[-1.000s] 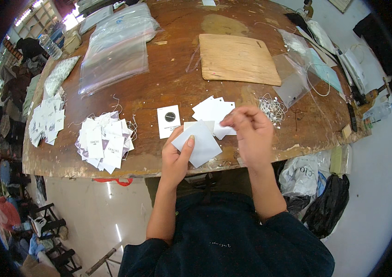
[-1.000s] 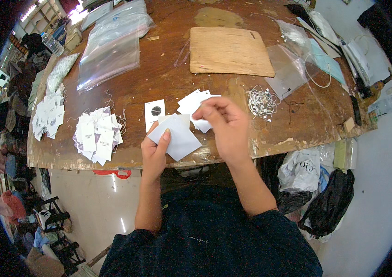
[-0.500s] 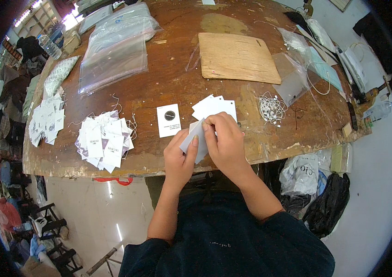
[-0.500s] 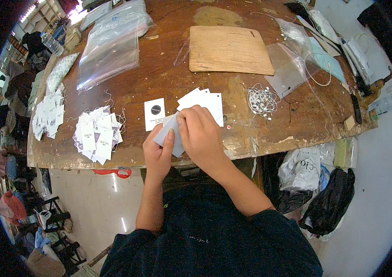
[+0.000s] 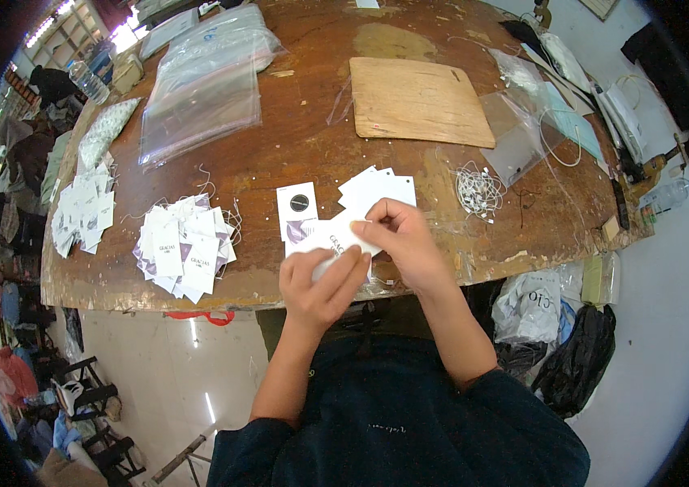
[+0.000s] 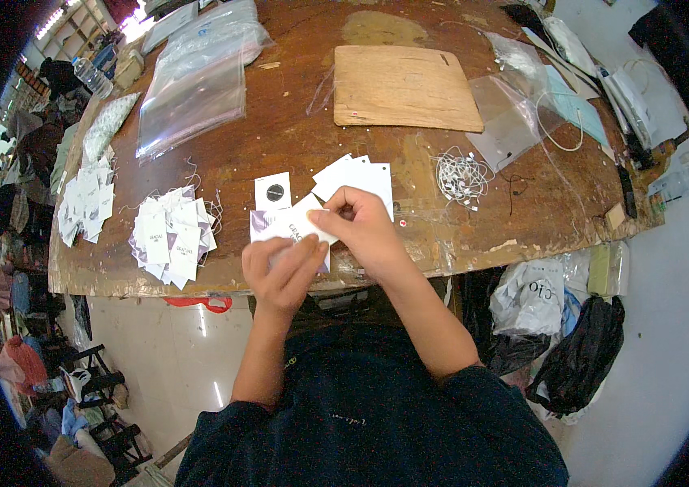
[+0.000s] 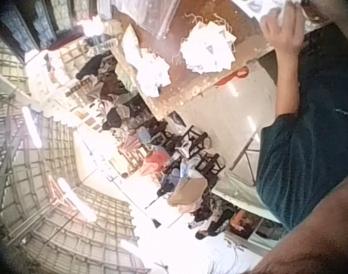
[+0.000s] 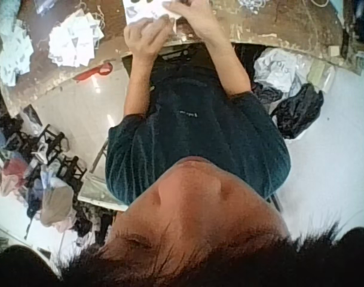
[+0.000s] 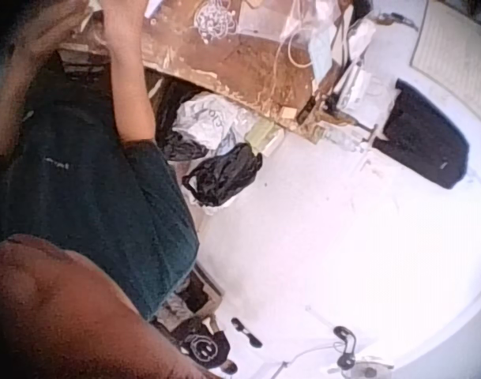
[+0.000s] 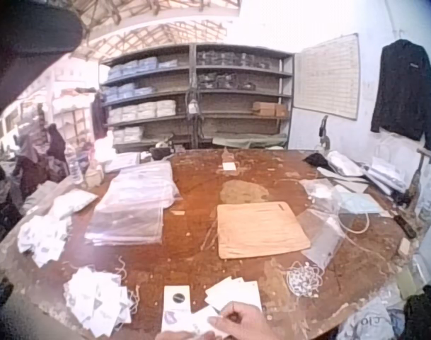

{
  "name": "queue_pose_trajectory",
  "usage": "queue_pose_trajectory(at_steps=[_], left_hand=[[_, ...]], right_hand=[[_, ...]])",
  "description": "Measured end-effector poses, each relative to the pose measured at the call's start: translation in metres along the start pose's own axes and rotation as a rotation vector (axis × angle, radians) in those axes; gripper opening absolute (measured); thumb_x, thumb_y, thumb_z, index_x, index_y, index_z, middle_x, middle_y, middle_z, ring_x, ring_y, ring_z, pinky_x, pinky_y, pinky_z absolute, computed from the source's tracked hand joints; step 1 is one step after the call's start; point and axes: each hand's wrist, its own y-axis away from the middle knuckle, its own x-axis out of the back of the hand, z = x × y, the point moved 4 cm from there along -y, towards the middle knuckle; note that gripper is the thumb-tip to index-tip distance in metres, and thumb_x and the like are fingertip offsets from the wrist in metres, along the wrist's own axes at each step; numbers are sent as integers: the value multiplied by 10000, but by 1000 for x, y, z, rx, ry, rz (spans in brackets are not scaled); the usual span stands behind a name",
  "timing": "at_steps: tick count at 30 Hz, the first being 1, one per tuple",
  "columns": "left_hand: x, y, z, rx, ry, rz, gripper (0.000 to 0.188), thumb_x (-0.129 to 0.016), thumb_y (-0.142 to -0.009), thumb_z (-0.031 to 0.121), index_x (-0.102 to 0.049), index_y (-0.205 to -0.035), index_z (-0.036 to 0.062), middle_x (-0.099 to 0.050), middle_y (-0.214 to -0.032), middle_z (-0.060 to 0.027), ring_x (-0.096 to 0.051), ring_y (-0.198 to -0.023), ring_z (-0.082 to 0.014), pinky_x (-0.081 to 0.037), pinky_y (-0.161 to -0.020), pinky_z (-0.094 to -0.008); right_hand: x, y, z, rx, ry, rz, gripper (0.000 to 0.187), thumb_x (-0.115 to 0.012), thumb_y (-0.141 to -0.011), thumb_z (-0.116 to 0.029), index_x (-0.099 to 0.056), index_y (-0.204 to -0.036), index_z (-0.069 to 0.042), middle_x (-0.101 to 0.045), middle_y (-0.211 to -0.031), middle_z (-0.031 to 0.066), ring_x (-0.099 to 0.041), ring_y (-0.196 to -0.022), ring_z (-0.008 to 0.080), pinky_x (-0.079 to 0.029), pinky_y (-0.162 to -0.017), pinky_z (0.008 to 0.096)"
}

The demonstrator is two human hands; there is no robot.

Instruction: The person assembles small white tags by inserting a string through a pre-punched hole and placing each completed tag into a growing stack. The person repeats this process for multiple tags, maintaining a consistent workflow at a wooden workbench.

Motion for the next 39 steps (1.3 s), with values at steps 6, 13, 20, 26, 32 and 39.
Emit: queue_pose_trajectory(at_steps=[6,13,20,26,32,39], left_hand=[[30,25,-57,104,-254,21,235,-759,-725,104,-751,-953,159,-704,-989,22,-612,-847,-215,-458,-711,-368],[51,24,-137,559,-477,-204,308,-774,-782,165,-720,-1082,116,-642,-1121,-64,-586,-1026,-270,-430,-910,-429],[20,27,-95,637,35,-140,266,-767,-828,160,-715,-1075,75,-645,-1115,-90,-587,-1038,-288,-436,-936,-407],[18,31,-95,771,268,-64,248,-743,-838,99,-710,-1074,33,-645,-1117,-112,-586,-1068,-290,-465,-930,-429],[12,20,-76,560,336,-165,599,-776,-773,112,-575,-1334,54,-533,-1390,-166,-528,-1260,-362,-430,-1054,-439],[-11,16,-61,590,421,-182,398,-570,-944,121,-575,-1315,-23,-566,-1376,-223,-537,-1287,-370,-427,-1059,-454]], right_hand=[[53,-24,-25,265,127,474,147,-691,-935,-168,-684,-911,-23,-664,-802,4,-590,-740,85,-481,-700,253],[-22,-38,-3,582,1090,-38,613,-766,-808,-450,-627,-1271,-73,-564,-1372,154,-411,-1363,404,-336,-1094,535],[-55,-65,23,520,1288,-125,690,-745,-804,-513,-578,-1372,-158,-428,-1494,179,-298,-1442,412,-199,-1133,654],[-47,-60,11,617,1232,-69,575,-717,-848,-466,-611,-1333,-176,-479,-1423,179,-350,-1402,393,-233,-1130,601],[-42,-50,-8,344,232,-162,552,-467,-1038,-461,-515,-1401,-48,-565,-1336,228,-510,-1293,333,-374,-1081,379],[-49,-11,9,108,185,-300,628,-391,-1049,-524,-514,-1382,-7,-574,-1346,221,-513,-1306,326,-370,-1092,376]])
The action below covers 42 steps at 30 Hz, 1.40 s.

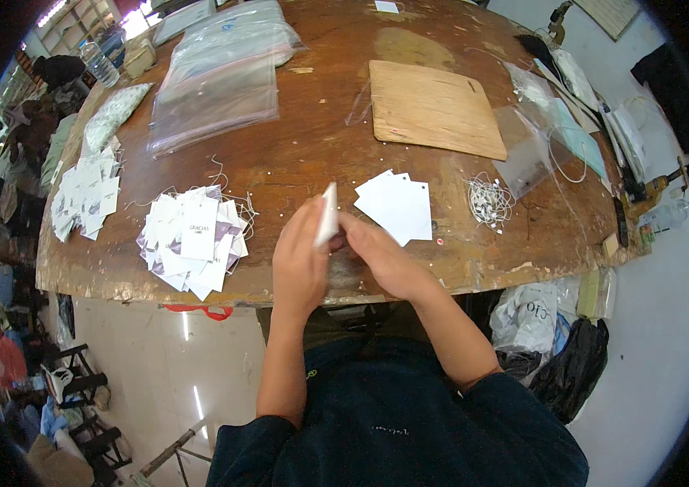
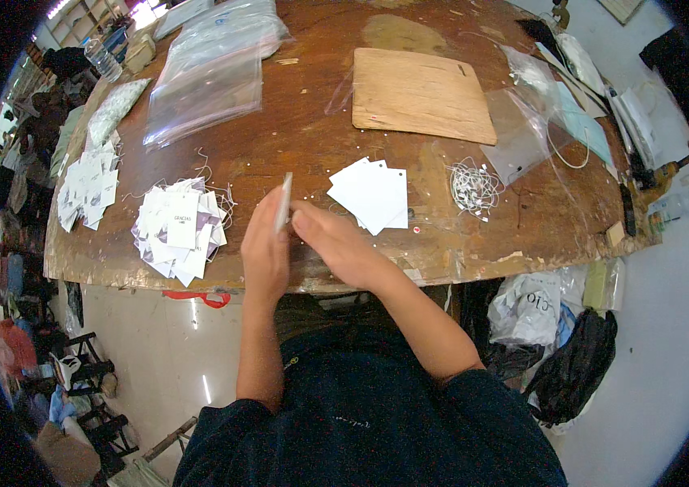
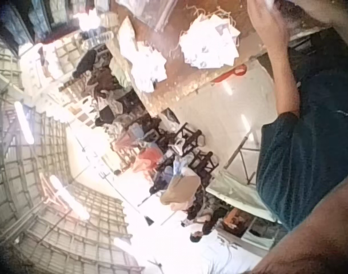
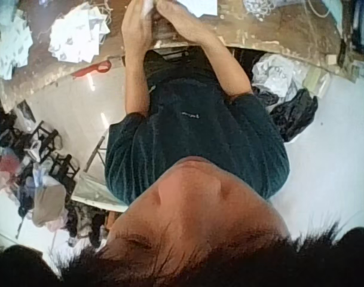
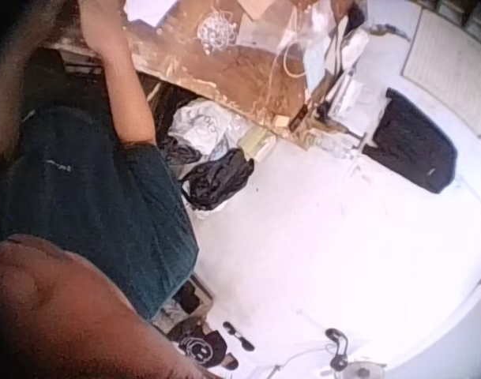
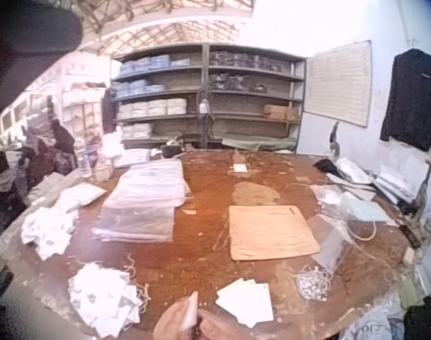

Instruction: The person assembles small white tags by inserting a string through a pre-punched hole and placing each completed tag into a growing stack. The person repeats this process for multiple tags, maintaining a consistent workflow at a wooden workbench.

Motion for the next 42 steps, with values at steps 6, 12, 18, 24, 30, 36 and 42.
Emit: queue_pose_trajectory(at_steps=[6,12,18,24,30,36,42], left_hand=[[-10,14,-22,500,813,63,384,-388,-1089,262,-513,-1239,-69,-666,-1142,-201,-721,-967,-300,-593,-826,-379],[-25,19,-22,619,1019,62,374,-402,-1083,253,-495,-1274,-55,-661,-1161,-189,-725,-956,-330,-636,-737,-383],[-27,16,-18,673,1030,51,391,-420,-1074,241,-451,-1377,-5,-652,-1206,-166,-725,-965,-329,-638,-735,-379],[-29,14,-12,753,1023,34,419,-411,-1074,263,-422,-1430,42,-635,-1254,-127,-700,-1035,-266,-622,-801,-361],[-36,19,-7,770,1275,76,503,-336,-1080,377,-407,-1439,32,-554,-1372,-145,-604,-1203,-257,-544,-952,-386],[-42,20,-4,769,1153,84,377,-505,-1051,237,-496,-1336,-9,-610,-1267,-134,-628,-1129,-206,-542,-928,-361],[-43,16,-1,771,1182,116,331,-519,-1046,196,-529,-1297,-20,-638,-1210,-120,-643,-1076,-187,-546,-903,-341]], right_hand=[[54,24,-6,116,1161,564,577,-704,-860,-454,-638,-1245,-30,-593,-1268,195,-526,-1182,380,-407,-1021,466],[61,24,19,26,1254,531,497,-694,-870,-433,-669,-1241,-103,-547,-1314,179,-492,-1209,353,-385,-971,509],[65,26,22,48,1188,616,409,-657,-907,-355,-681,-1227,-101,-550,-1304,189,-492,-1210,362,-374,-990,502],[60,30,4,146,1083,691,395,-655,-910,-344,-685,-1233,-119,-542,-1284,197,-504,-1179,373,-388,-978,502],[9,36,-21,413,959,525,474,-734,-828,-333,-679,-1244,-112,-533,-1220,204,-535,-1071,376,-447,-892,471],[-13,33,-20,443,1003,512,547,-779,-763,-301,-666,-1269,-125,-523,-1230,204,-532,-1064,380,-451,-868,462],[-11,36,-13,421,1020,520,551,-773,-774,-286,-652,-1292,-142,-516,-1234,192,-531,-1062,371,-447,-845,457]])
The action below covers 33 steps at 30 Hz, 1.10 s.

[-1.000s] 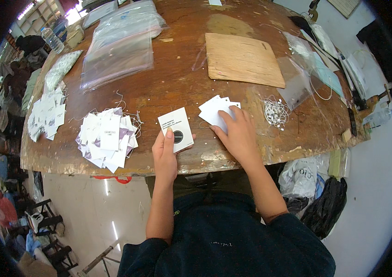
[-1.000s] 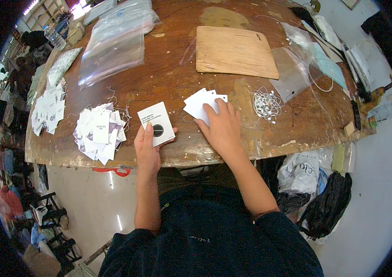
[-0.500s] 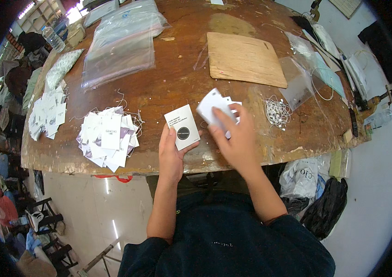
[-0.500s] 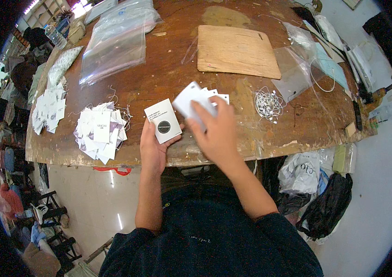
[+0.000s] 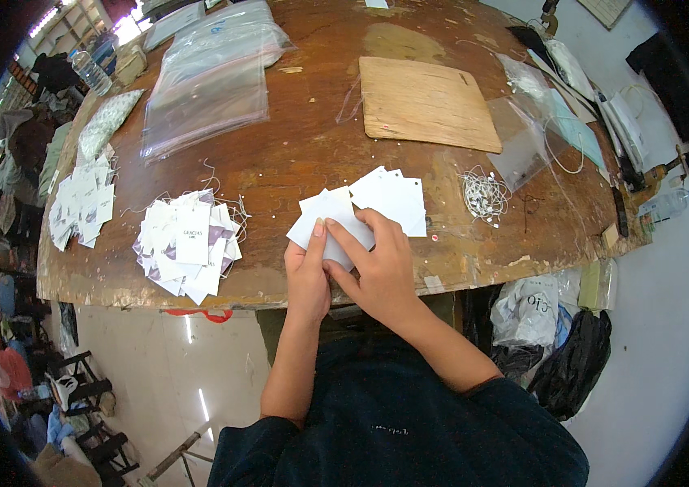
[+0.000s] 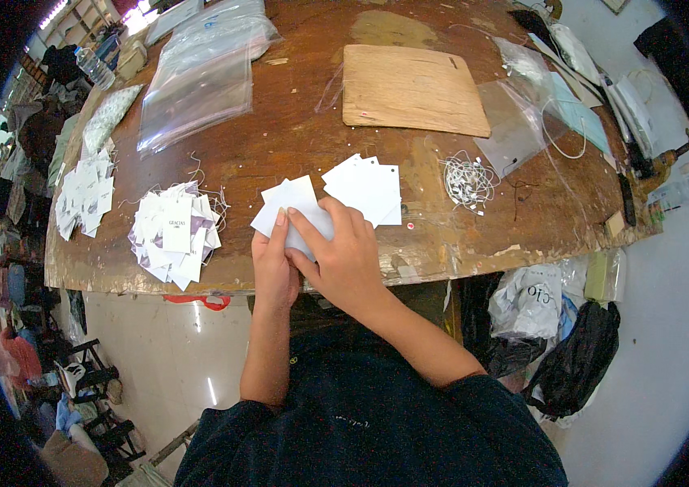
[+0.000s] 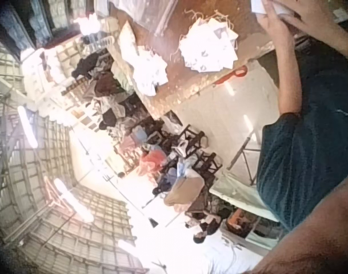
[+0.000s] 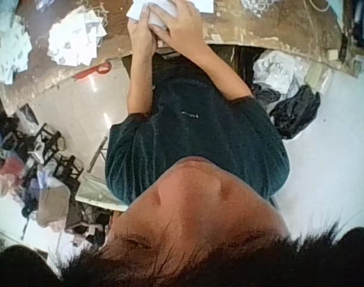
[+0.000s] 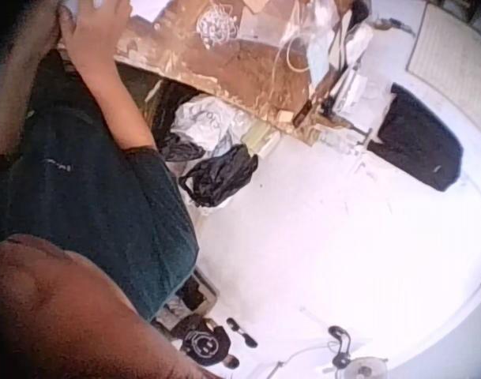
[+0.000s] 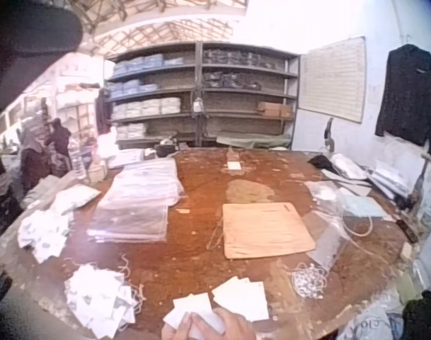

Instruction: The person assembles small white tags by inserting a string through a pre-punched hole and placing each completed tag into a growing stack. The person repeats this process for multiple tags, maintaining a consistent workflow at a wooden workbench.

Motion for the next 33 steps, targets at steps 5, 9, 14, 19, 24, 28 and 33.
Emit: queue_pose_trajectory(at_steps=[5,9,14,19,24,28,33], left_hand=[[-1,-1,-1,-6,-14,-14,330,-515,-1047,193,-529,-1297,-22,-639,-1217,-123,-641,-1080,-188,-545,-902,-339],[0,-3,-2,3,6,-46,330,-517,-1046,189,-528,-1300,-20,-638,-1218,-123,-638,-1092,-188,-541,-912,-336],[2,-5,-5,-17,-35,-17,338,-538,-1035,191,-534,-1308,-8,-635,-1248,-108,-638,-1105,-178,-530,-934,-337],[2,-4,-7,17,-74,21,382,-577,-1018,214,-531,-1332,2,-642,-1254,-93,-636,-1119,-172,-521,-946,-326],[-5,-3,-12,47,-94,-6,386,-581,-1014,205,-528,-1329,-12,-643,-1249,-96,-637,-1113,-176,-515,-952,-329],[-4,-1,-11,39,-113,9,379,-583,-1013,197,-530,-1321,-17,-642,-1248,-101,-635,-1110,-182,-510,-958,-337],[-2,1,-6,22,-104,2,368,-575,-1021,205,-553,-1300,-34,-653,-1206,-101,-631,-1071,-157,-502,-931,-324]], right_hand=[[0,1,1,4,-3,34,528,-758,-801,-273,-646,-1301,-148,-517,-1228,187,-531,-1058,367,-440,-852,455],[1,3,5,24,-16,30,519,-755,-808,-265,-644,-1301,-143,-530,-1222,177,-536,-1050,355,-438,-863,461],[29,7,43,57,14,111,416,-722,-838,-203,-659,-1225,-64,-614,-1093,136,-571,-982,322,-455,-868,451],[73,21,130,-306,371,86,175,-664,-865,-64,-679,-1023,9,-674,-954,187,-612,-922,372,-486,-817,450],[73,27,169,-409,493,-42,163,-649,-849,-25,-673,-1003,22,-676,-950,208,-622,-885,391,-507,-771,439],[91,18,178,-386,70,200,134,-626,-905,-30,-676,-1021,15,-679,-912,117,-631,-818,261,-511,-729,361],[109,13,191,-585,-669,449,175,-568,-986,-52,-644,-1122,27,-628,-945,38,-588,-843,129,-489,-775,280]])
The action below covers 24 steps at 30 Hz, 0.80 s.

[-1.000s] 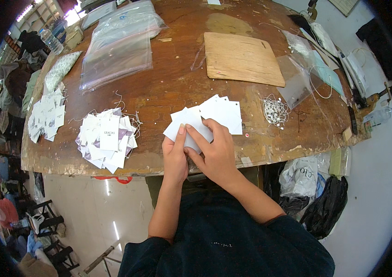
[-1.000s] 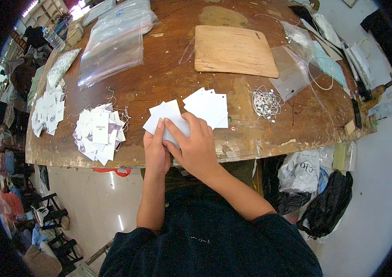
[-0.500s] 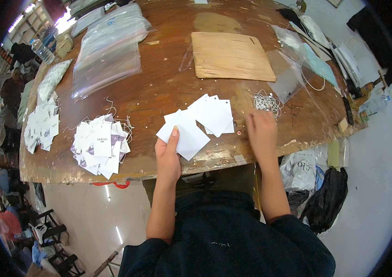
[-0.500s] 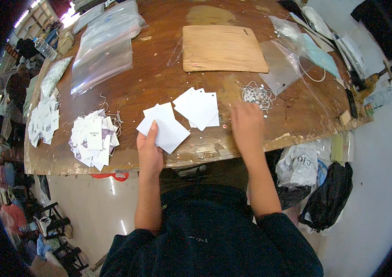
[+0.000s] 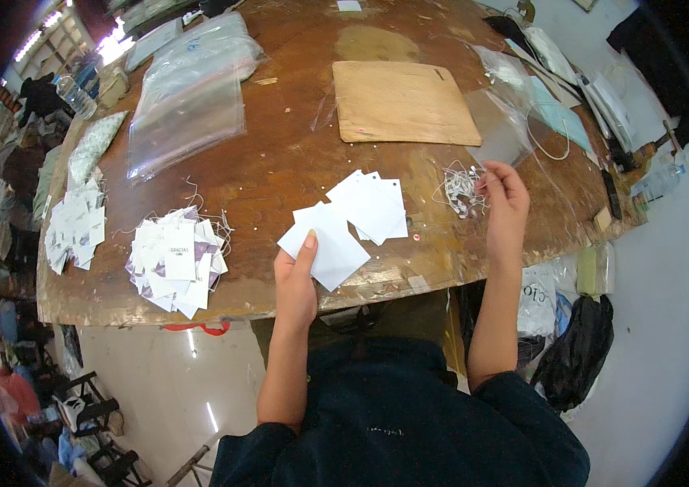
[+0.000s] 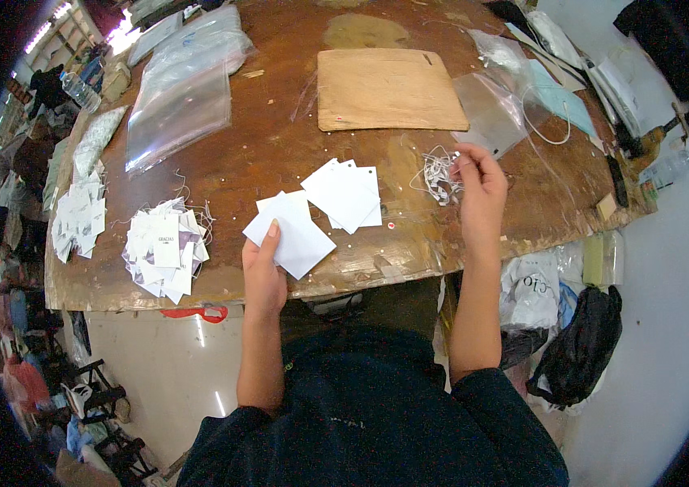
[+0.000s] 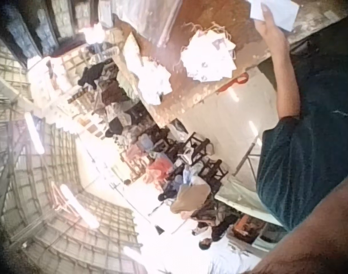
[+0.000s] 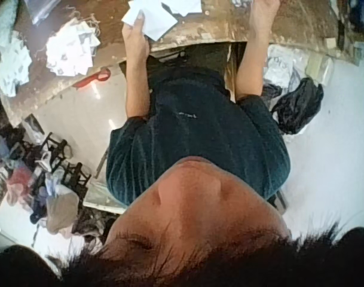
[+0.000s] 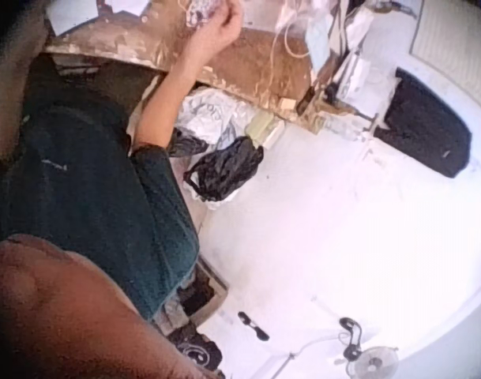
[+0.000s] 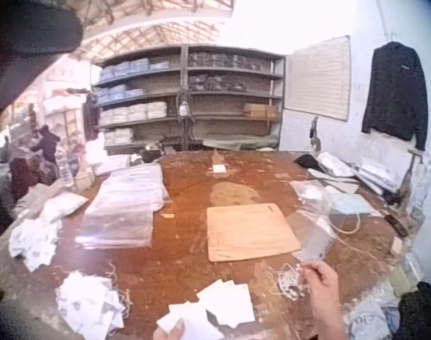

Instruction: The person assembles small white tags by inserting a string through a pre-punched hole and placing each completed tag into a growing stack. The person repeats this process for multiple tags, maintaining a consistent workflow at a wooden workbench.

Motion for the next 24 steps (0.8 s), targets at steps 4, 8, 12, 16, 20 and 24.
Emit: queue_pose_trajectory(at_steps=[4,8,12,16,20,24], left_hand=[[-2,2,-1,20,17,-36,355,-569,-1027,208,-570,-1282,-40,-660,-1185,-95,-633,-1042,-139,-503,-908,-308],[-1,3,-2,31,-21,-44,365,-580,-1022,217,-571,-1279,-43,-661,-1185,-91,-636,-1028,-130,-509,-887,-304],[-1,9,2,43,-22,-121,387,-583,-1017,214,-558,-1307,-41,-657,-1185,-87,-627,-1030,-124,-501,-893,-293],[-10,11,16,-56,-65,-298,442,-569,-1005,167,-503,-1403,-14,-614,-1258,-89,-577,-1100,-121,-463,-946,-290],[-16,19,23,-78,-120,-450,463,-541,-1009,172,-480,-1436,2,-578,-1277,-60,-536,-1125,-106,-438,-962,-283],[-8,26,18,44,-190,-596,402,-552,-1013,199,-543,-1357,-8,-597,-1224,-48,-563,-1067,-106,-455,-933,-279]], right_hand=[[-9,-7,-7,5,-321,61,187,-559,-990,-42,-638,-1132,52,-645,-955,69,-624,-874,148,-519,-817,291],[-25,-6,-16,43,-352,64,202,-559,-987,-33,-650,-1142,58,-660,-967,61,-635,-877,152,-520,-831,279],[-47,8,-34,139,-81,14,275,-567,-1006,-96,-624,-1201,89,-659,-1099,117,-636,-989,162,-524,-879,303],[-85,29,-45,88,-157,-265,342,-523,-1026,-172,-627,-1221,88,-664,-1151,144,-631,-1063,210,-491,-970,363],[-126,70,-49,38,-461,-662,419,-496,-1029,-258,-634,-1214,91,-661,-1203,184,-622,-1108,269,-427,-1062,418],[-143,86,-40,-165,-462,-622,403,-529,-1018,-258,-637,-1189,91,-659,-1203,185,-629,-1080,268,-448,-1034,415]])
